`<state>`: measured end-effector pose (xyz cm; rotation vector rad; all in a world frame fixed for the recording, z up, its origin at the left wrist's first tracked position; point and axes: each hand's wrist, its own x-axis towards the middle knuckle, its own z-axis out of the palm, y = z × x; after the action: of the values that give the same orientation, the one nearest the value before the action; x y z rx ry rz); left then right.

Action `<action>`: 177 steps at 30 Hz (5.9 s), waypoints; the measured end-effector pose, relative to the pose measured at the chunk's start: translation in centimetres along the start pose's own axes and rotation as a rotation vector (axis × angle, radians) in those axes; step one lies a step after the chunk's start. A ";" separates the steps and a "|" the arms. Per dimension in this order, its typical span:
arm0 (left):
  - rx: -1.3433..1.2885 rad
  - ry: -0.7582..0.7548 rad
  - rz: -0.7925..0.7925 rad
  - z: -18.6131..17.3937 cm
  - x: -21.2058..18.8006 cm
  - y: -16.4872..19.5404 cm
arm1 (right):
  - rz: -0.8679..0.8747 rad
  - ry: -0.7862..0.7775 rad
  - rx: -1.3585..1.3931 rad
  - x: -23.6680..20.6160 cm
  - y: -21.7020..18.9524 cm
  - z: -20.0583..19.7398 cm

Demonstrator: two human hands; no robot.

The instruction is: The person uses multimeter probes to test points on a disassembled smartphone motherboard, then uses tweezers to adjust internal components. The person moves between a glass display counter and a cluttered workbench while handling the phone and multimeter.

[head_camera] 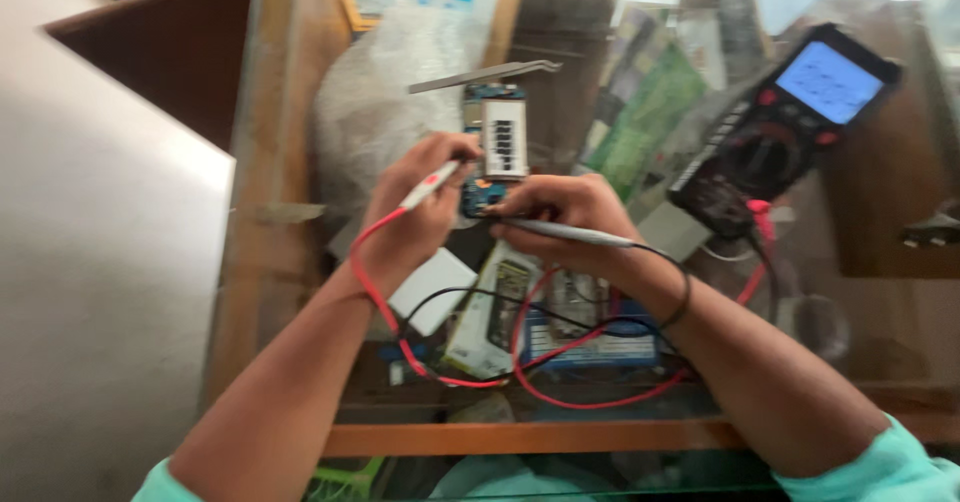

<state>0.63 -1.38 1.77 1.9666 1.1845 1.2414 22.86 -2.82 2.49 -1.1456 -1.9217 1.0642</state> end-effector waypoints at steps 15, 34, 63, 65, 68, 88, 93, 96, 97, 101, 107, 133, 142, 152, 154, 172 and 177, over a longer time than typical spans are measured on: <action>-0.057 -0.006 -0.002 0.2 0.0 0.1 | 0.114 -0.041 0.205 -0.1 1.5 -1.5; -0.061 -0.004 -0.001 0.3 0.0 0.5 | 0.134 0.017 0.116 -0.1 1.4 -0.8; -0.062 0.003 0.021 0.3 -0.1 0.2 | 0.133 0.031 0.175 0.0 1.8 -0.5; -0.027 -0.005 0.037 0.3 -0.1 -0.1 | 0.112 0.012 0.222 0.0 2.1 -0.3; -0.030 -0.008 0.064 0.3 0.0 -0.4 | 0.098 0.006 0.275 -0.2 2.2 -0.3; -0.059 -0.034 -0.010 -0.1 -0.1 0.6 | 0.118 -0.001 0.105 0.1 1.3 -0.7; -0.069 -0.033 -0.005 -0.1 -0.1 0.6 | 0.149 0.000 0.147 0.0 1.1 -0.6; -0.070 -0.025 0.010 0.0 0.0 0.6 | 0.151 0.000 0.167 0.0 1.1 -0.5; -0.074 -0.025 0.005 0.0 0.0 0.6 | 0.147 0.000 0.154 0.0 1.1 -0.5; -0.070 -0.021 0.007 0.0 -0.1 0.6 | 0.136 0.000 0.185 0.0 1.1 -0.5; -0.047 -0.023 -0.002 0.1 0.0 0.4 | 0.135 0.015 0.185 -0.1 1.3 -0.3; -0.055 -0.008 0.036 0.2 -0.1 0.1 | 0.138 0.002 0.125 0.1 1.4 -0.5; -0.057 -0.019 0.022 0.1 0.0 0.4 | 0.135 -0.010 0.115 0.1 1.2 -0.6; -0.019 -0.024 0.000 0.1 -0.1 0.4 | 0.149 -0.020 0.180 0.0 1.3 -0.6; -0.003 -0.018 0.016 0.1 0.0 0.4 | 0.136 -0.014 0.194 0.0 1.4 -0.5; -0.028 -0.018 0.043 0.2 0.0 0.0 | 0.116 0.015 0.151 0.1 1.4 -0.3; -0.084 -0.026 0.007 0.1 -0.2 0.3 | 0.169 0.034 0.083 0.3 1.5 -0.4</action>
<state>0.79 -1.68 1.94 1.9211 1.0965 1.2452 23.61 -2.02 1.42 -1.2890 -1.7624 1.1944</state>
